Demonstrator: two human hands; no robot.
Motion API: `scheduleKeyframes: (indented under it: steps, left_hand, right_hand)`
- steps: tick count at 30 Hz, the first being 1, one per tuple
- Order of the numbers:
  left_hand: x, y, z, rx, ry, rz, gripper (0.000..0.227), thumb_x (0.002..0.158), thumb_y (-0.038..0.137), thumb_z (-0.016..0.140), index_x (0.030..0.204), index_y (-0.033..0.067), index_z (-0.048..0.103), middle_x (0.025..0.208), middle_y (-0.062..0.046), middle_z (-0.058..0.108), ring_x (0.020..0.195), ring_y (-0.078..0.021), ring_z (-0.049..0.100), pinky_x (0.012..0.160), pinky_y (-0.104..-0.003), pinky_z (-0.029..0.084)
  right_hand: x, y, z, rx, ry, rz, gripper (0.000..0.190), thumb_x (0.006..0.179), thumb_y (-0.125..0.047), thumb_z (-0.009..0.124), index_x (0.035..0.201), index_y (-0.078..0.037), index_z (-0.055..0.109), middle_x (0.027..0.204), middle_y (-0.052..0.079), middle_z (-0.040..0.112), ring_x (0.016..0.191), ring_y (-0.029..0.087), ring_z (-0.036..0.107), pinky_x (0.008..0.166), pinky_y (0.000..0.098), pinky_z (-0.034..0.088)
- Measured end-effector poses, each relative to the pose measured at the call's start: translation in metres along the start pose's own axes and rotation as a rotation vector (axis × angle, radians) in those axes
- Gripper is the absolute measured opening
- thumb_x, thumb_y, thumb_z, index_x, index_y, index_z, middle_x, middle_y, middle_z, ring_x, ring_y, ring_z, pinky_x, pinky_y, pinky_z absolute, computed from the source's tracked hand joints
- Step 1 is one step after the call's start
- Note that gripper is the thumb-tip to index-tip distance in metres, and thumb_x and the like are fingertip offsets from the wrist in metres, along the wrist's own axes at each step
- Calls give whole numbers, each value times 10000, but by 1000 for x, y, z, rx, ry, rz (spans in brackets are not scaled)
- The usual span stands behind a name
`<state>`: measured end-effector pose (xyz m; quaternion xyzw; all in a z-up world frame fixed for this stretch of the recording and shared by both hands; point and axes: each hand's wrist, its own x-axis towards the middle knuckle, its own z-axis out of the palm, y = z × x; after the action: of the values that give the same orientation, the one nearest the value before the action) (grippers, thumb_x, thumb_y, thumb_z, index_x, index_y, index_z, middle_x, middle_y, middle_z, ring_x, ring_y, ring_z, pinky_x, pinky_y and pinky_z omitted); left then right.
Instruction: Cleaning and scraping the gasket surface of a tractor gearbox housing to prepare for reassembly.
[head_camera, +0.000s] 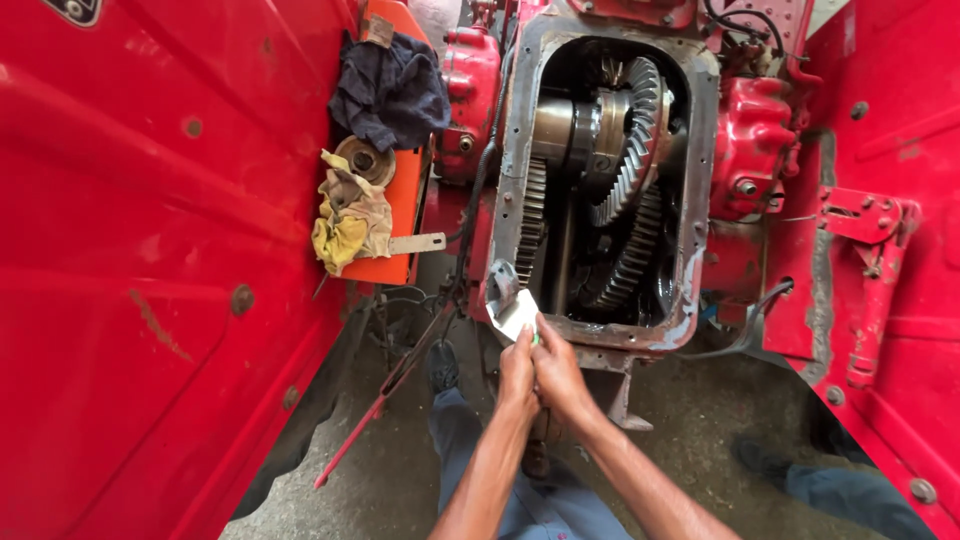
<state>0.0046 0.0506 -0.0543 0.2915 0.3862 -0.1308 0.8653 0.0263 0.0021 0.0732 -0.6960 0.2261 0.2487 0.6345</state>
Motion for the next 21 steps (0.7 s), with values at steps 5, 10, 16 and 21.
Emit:
scheduleKeyframes:
  steps: [5,10,16,21]
  left_hand:
    - [-16,47,-6,165,1,-156,453,980,472,626,943,26,696,662,-46,587,383,-135,438,322,-297,300]
    - [-32,92,-4,341,-62,-266,481,965,507,610,827,47,648,505,-38,494,286,-140,367,274,-314,250]
    - [-13,43,-4,232,-84,-224,450,973,503,605,855,69,635,569,-29,525,339,-137,431,295,-309,297]
    - [-19,15,14,28,65,-53,407,1003,443,583,1031,46,672,765,-25,642,523,-113,569,422,-273,412]
  right_hand:
    - [-9,12,29,114,103,64,658,974,-95,447,1615,-169,320,658,38,529,414,92,403,364,270,345]
    - [-12,5,55,227,184,105,651,989,-131,425,1619,-186,272,625,21,483,397,94,386,328,278,298]
    - [1,25,21,80,105,-120,625,1005,-127,473,1606,-90,309,786,15,642,457,73,467,378,256,391]
    - [-23,-30,-2,-4,-95,95,650,947,-107,472,1590,-165,393,721,60,612,424,98,439,355,268,310]
